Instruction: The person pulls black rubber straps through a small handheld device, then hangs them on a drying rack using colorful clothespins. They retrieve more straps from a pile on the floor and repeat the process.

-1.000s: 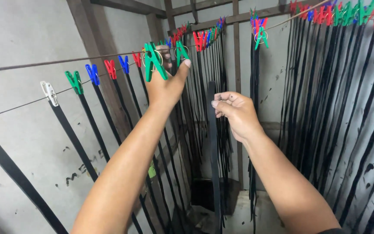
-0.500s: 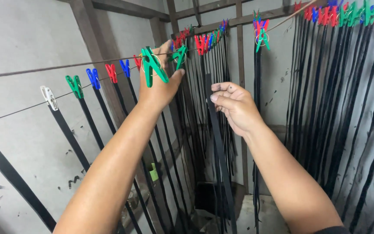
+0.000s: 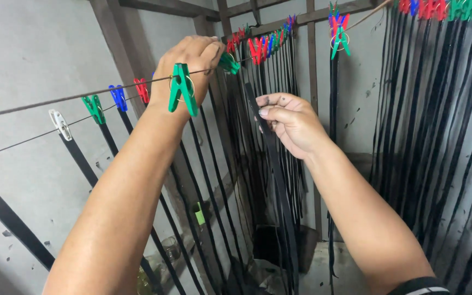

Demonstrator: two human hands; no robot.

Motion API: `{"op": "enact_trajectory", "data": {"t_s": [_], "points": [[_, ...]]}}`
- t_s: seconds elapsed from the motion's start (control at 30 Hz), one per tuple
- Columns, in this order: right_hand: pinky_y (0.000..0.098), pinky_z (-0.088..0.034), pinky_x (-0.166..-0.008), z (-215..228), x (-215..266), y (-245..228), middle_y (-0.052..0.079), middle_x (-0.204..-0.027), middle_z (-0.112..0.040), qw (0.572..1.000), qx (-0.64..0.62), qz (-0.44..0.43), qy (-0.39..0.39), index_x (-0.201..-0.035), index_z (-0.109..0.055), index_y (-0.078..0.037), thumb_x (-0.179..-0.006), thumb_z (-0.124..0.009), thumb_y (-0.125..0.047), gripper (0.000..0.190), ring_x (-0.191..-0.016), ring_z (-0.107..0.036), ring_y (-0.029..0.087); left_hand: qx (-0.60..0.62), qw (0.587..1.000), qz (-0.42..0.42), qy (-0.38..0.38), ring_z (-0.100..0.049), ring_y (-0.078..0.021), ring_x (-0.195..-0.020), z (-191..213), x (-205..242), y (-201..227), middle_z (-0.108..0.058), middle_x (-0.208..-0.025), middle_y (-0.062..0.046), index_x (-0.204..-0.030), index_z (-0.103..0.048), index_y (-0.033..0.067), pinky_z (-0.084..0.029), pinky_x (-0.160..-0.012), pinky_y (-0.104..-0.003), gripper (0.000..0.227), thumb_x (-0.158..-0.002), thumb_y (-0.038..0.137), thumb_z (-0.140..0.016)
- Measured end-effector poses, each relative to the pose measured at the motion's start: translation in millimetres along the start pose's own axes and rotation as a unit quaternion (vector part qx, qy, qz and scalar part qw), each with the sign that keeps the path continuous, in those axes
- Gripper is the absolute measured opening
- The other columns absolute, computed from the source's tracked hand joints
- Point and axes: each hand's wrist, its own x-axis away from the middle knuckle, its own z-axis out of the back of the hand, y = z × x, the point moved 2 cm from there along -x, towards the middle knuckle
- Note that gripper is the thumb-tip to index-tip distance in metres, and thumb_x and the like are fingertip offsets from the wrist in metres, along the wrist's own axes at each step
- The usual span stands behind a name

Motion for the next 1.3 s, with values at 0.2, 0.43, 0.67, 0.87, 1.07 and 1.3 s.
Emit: {"op": "enact_trajectory", "data": {"t_s": [0.2, 0.43, 0.67, 0.87, 1.07, 1.3], "points": [[0.0297, -0.062, -0.064, -0.8, -11.9, 4.9, 0.012, -0.084, -0.069, 1.0, -0.015, 0.012, -0.005, -0.108, -0.071, 0.005, -0.086, -0.066, 0.009, 0.023, -0.071, -0.067, 0.018, -0.015, 0.991, -0.115, 0.067, -0.063, -0.0302, -0.086, 9.6, -8.9, 0.7, -0.071, -0.105, -0.009, -0.106, -0.066, 0.0068, -0.052, -0.061, -0.043, 0.015, -0.096, -0.003, -0.071], [0.026, -0.06, -0.067, -5.8, -21.9, 3.0, 0.013, -0.09, -0.071, 1.0, -0.005, 0.01, 0.001, -0.106, -0.072, 0.006, -0.085, -0.066, 0.01, 0.023, -0.074, -0.067, 0.017, 0.006, 0.987, -0.14, 0.082, -0.065, -0.03, -0.086, 7.3, -11.3, -2.9, -0.072, -0.104, -0.009, -0.107, -0.072, 0.0044, -0.054, -0.063, -0.042, 0.007, -0.103, 0.0, -0.068], [0.0272, -0.061, -0.064, -15.7, -24.9, -1.1, 0.013, -0.089, -0.072, 1.0, -0.006, 0.014, 0.004, -0.107, -0.073, 0.005, -0.085, -0.066, 0.01, 0.023, -0.076, -0.069, 0.017, 0.034, 0.986, -0.148, 0.073, -0.068, -0.0311, -0.094, 11.3, -11.9, -0.9, -0.074, -0.113, -0.011, -0.116, -0.073, 0.0012, -0.058, -0.069, -0.043, 0.01, -0.107, 0.004, -0.069], [0.0285, -0.062, -0.073, -12.2, -25.7, 11.4, 0.01, -0.093, -0.068, 0.999, -0.037, 0.031, -0.014, -0.115, -0.069, 0.006, -0.089, -0.068, 0.007, 0.026, -0.083, -0.067, 0.017, 0.152, 0.987, 0.036, -0.046, -0.063, -0.0356, -0.133, 13.2, -13.7, 7.2, -0.056, -0.15, -0.016, -0.154, -0.042, 0.0129, -0.057, -0.103, -0.047, 0.086, -0.077, -0.026, -0.045], [0.0269, -0.06, -0.073, -9.7, -27.5, 24.8, 0.009, -0.093, -0.069, 0.998, -0.057, 0.036, -0.008, -0.112, -0.07, 0.005, -0.088, -0.069, 0.006, 0.024, -0.079, -0.066, 0.015, 0.406, 0.894, 0.174, -0.07, -0.055, -0.0082, -0.078, -6.4, -13.4, -5.9, -0.061, -0.086, 0.004, -0.121, -0.068, 0.0094, -0.046, -0.072, -0.025, 0.026, -0.106, 0.029, -0.063], [0.0293, -0.06, -0.071, 2.7, 16.1, 46.0, 0.019, -0.098, -0.072, 1.0, -0.016, 0.007, 0.023, -0.119, -0.068, 0.008, -0.092, -0.062, 0.001, 0.029, -0.079, -0.071, 0.025, 0.373, 0.909, 0.185, -0.028, -0.052, -0.0059, -0.07, -32.4, -10.6, -13.5, -0.059, -0.078, 0.008, -0.114, -0.07, 0.0135, -0.043, -0.07, -0.026, 0.026, -0.104, 0.037, -0.064]]}}
